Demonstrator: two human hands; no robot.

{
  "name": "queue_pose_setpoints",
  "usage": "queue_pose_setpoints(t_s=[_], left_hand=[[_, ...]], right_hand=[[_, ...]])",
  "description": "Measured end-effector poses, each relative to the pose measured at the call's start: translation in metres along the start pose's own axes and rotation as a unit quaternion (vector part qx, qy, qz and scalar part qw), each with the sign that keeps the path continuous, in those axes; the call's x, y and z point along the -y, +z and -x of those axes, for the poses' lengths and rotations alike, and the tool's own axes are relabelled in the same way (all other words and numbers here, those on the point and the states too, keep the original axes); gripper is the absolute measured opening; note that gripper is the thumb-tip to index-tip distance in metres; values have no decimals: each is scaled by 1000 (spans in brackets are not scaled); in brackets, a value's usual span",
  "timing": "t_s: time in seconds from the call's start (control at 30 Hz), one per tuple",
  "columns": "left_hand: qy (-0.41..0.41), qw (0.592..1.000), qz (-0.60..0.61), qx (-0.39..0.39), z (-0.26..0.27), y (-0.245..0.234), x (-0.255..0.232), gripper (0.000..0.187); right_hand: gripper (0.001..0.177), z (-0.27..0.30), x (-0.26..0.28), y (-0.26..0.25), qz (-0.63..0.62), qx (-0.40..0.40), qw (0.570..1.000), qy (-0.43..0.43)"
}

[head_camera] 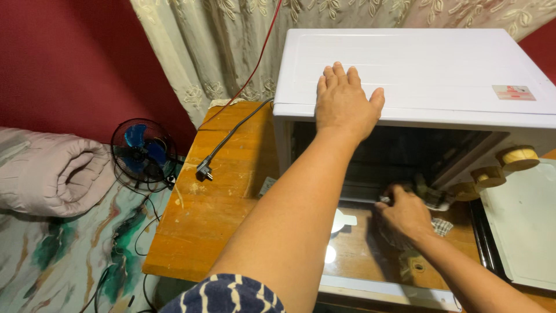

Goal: The person wipes the interior and exterior of a white countertop oven with a checkered cloth. They clean the inside walls, door frame, and handle, then wipe the glass door and the wooden table surface around the appliance.

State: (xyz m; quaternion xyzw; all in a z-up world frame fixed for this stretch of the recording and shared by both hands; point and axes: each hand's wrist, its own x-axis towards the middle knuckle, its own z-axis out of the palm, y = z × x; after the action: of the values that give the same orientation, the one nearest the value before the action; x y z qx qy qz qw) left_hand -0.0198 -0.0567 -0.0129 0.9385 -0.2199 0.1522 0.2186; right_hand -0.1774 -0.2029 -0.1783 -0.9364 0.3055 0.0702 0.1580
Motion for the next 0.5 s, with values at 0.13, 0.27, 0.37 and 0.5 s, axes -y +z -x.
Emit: queue_pose_setpoints(t_s=[0.13, 0.27, 0.37, 0.5], left_hand=[[2, 1000, 4, -9, 1, -2, -1, 79], [8, 1000, -1, -14, 3, -1, -1, 79], [10, 1000, -5, -18, 5, 1, -2, 78], [14, 999, 4, -28, 4, -3, 0, 77]], right_hand=[[57, 9, 29, 4, -42, -35, 992, -114], [37, 0, 7, -28, -334, -59, 940, 46], [29, -8, -22, -65, -644, 8, 764, 45], [28, -9, -57, -112, -807, 93, 545, 208]])
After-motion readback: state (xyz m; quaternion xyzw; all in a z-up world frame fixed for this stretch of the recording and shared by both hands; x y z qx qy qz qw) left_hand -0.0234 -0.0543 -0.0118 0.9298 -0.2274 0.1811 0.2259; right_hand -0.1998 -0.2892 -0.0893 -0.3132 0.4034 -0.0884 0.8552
